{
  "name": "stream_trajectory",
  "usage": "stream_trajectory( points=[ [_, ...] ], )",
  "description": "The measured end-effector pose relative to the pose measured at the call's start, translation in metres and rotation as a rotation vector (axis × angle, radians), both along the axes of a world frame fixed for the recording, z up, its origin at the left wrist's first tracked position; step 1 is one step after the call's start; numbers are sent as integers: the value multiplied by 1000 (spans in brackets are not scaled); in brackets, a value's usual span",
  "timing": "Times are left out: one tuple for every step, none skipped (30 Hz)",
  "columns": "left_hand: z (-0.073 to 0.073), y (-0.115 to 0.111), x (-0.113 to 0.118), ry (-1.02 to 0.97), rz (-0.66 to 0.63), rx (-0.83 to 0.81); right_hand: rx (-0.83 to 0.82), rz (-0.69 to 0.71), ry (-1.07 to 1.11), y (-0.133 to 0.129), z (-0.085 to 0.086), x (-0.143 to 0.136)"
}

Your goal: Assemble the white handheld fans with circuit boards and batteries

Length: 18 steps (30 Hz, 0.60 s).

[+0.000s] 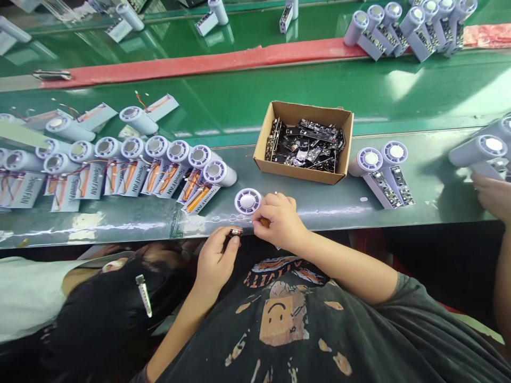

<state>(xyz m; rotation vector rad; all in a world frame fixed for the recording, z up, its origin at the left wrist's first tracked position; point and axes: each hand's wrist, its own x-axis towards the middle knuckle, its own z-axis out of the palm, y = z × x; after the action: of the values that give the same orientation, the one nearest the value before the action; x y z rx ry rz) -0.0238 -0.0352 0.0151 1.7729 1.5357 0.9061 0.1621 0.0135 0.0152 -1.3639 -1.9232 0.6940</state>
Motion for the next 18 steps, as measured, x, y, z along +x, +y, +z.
stream_trajectory(
  points=[
    [0, 0, -1, 0, 17, -52, 20, -1, -16, -1, 0, -1],
    [-1, 0, -1, -12, 29, -101, 44, -3, -33, -2, 1, -2],
    [-2, 0, 0, -28, 38, -142, 68, -7, -53, -2, 1, -4],
    [-2, 0, 1, -42, 48, -168, 92, -9, -77, -3, 2, -5],
    [-3, 1, 2, -46, 54, -178, 118, -8, -108, -3, 2, -7],
    [-4, 1, 3, -41, 57, -175, 146, -6, -144, -3, 2, -9],
    [-5, 1, 5, -28, 57, -163, 177, -3, -183, -4, 2, -10],
    [-5, 1, 6, -10, 54, -144, 208, 0, -222, -4, 3, -11],
    [-5, 1, 6, 13, 50, -116, 238, 1, -258, -4, 3, -12],
    [-5, 1, 7, 42, 45, -75, 265, 1, -289, -4, 3, -13],
    [-5, 1, 7, 76, 39, -25, 289, 0, -312, -5, 3, -14],
    [-5, 2, 8, 109, 30, 27, 309, -2, -327, -5, 2, -14],
    [-5, 2, 8, 137, 18, 75, 324, -1, -335, -5, 2, -15],
    [-5, 3, 8, 159, 7, 114, 329, 2, -340, -5, 2, -15],
    [-4, 3, 8, 172, -4, 140, 324, 6, -344, -5, 2, -15],
    [-4, 3, 8, 176, -9, 157, 309, 12, -351, -5, 2, -15],
    [-5, 4, 9, 174, -13, 167, 287, 19, -359, -5, 3, -15],
    [-5, 4, 9, 171, -15, 172, 263, 28, -368, -4, 3, -15]
  ],
)
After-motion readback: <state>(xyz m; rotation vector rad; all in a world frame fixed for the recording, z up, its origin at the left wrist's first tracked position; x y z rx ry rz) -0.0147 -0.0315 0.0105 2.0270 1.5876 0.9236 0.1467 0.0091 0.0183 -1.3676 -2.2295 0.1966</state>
